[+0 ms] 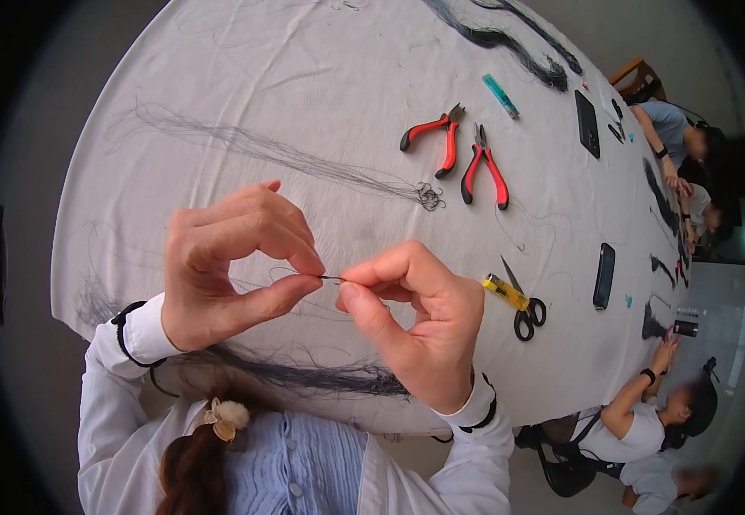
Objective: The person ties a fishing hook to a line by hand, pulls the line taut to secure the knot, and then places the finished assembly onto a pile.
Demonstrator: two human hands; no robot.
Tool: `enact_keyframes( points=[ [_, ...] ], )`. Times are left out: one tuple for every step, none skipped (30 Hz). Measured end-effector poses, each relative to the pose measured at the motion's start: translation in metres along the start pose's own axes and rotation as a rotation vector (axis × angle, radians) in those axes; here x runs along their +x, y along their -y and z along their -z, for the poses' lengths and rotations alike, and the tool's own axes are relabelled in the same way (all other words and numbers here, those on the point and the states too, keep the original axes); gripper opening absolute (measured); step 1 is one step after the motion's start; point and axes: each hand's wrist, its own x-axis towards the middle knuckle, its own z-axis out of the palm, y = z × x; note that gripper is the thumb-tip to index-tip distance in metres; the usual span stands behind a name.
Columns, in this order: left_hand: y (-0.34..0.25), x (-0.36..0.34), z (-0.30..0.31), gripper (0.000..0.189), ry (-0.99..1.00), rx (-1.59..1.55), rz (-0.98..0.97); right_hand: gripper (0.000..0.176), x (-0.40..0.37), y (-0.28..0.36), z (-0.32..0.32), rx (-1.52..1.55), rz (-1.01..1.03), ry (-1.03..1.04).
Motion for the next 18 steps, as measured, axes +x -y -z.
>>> enact_keyframes(
  points=[
    [0.0003, 0.001, 0.0006, 0.011, -0.01, 0.018, -0.015, 0.005, -0.0003, -0.0009, 0.0002, -0.045, 0.005, 0.007],
    [0.0, 0.002, 0.0014, 0.011, -0.011, 0.024, -0.022, 0.006, 0.0005, -0.0015, 0.0, -0.09, 0.007, 0.015],
    [-0.0009, 0.0015, 0.0011, 0.012, -0.006, 0.031, -0.01, 0.006, 0.001, -0.0014, -0.0006, -0.089, 0.01, 0.014],
    [-0.0014, 0.0005, 0.0008, 0.012, 0.001, 0.035, 0.005, 0.007, 0.0009, -0.0016, -0.0015, -0.126, 0.021, 0.013],
    [-0.002, -0.0003, 0.0004, 0.012, 0.003, 0.034, 0.007, 0.008, 0.0004, -0.0017, -0.0018, -0.164, 0.03, 0.012],
    [-0.0027, -0.0002, -0.0002, 0.012, 0.006, 0.057, 0.009, 0.008, 0.0001, -0.0016, -0.0013, -0.165, 0.028, 0.008],
    [-0.0028, 0.0003, -0.0004, 0.013, 0.009, 0.08, 0.011, 0.008, 0.0006, -0.0017, -0.001, -0.177, 0.041, 0.014],
    [-0.0021, 0.0005, -0.0007, 0.013, 0.01, 0.08, 0.011, 0.007, 0.0016, -0.002, -0.001, -0.188, 0.056, 0.022],
    [-0.001, 0.0004, -0.0014, 0.013, 0.013, 0.068, -0.001, 0.007, 0.0019, -0.0024, -0.0014, -0.187, 0.055, 0.022],
    [-0.0002, 0.0002, -0.0019, 0.013, 0.018, 0.057, -0.012, 0.008, 0.0019, -0.0028, -0.0022, -0.183, 0.055, -0.001],
    [-0.0003, -0.0003, -0.0019, 0.013, 0.021, 0.057, -0.011, 0.008, 0.0022, -0.0031, -0.0033, -0.179, 0.056, -0.023],
    [-0.0007, -0.0004, -0.0018, 0.013, 0.017, 0.052, 0.004, 0.008, 0.0037, -0.0022, -0.0047, -0.179, 0.058, -0.024],
    [-0.0009, -0.0004, -0.0019, 0.013, 0.013, 0.047, 0.02, 0.011, 0.0049, -0.0008, -0.0061, -0.23, 0.129, -0.064],
    [-0.0013, 0.0, -0.0019, 0.013, 0.013, 0.047, 0.02, 0.014, 0.0057, -0.0003, -0.0066, -0.281, 0.199, -0.104],
    [-0.0021, -0.0005, -0.002, 0.013, 0.016, 0.056, 0.026, 0.014, 0.0058, -0.001, -0.0054, -0.281, 0.195, -0.104],
    [-0.0027, -0.0007, -0.0021, 0.013, 0.017, 0.066, 0.032, 0.018, 0.0067, -0.0015, -0.0027, -0.418, 0.329, -0.088],
    [-0.0028, -0.0009, -0.0021, 0.013, 0.018, 0.064, 0.033, 0.022, 0.0076, -0.0019, -0.0008, -0.555, 0.463, -0.07],
    [-0.0025, -0.0011, -0.002, 0.012, 0.023, 0.071, 0.024, 0.022, 0.0081, -0.0027, -0.0008, -0.557, 0.46, -0.07]
  ],
)
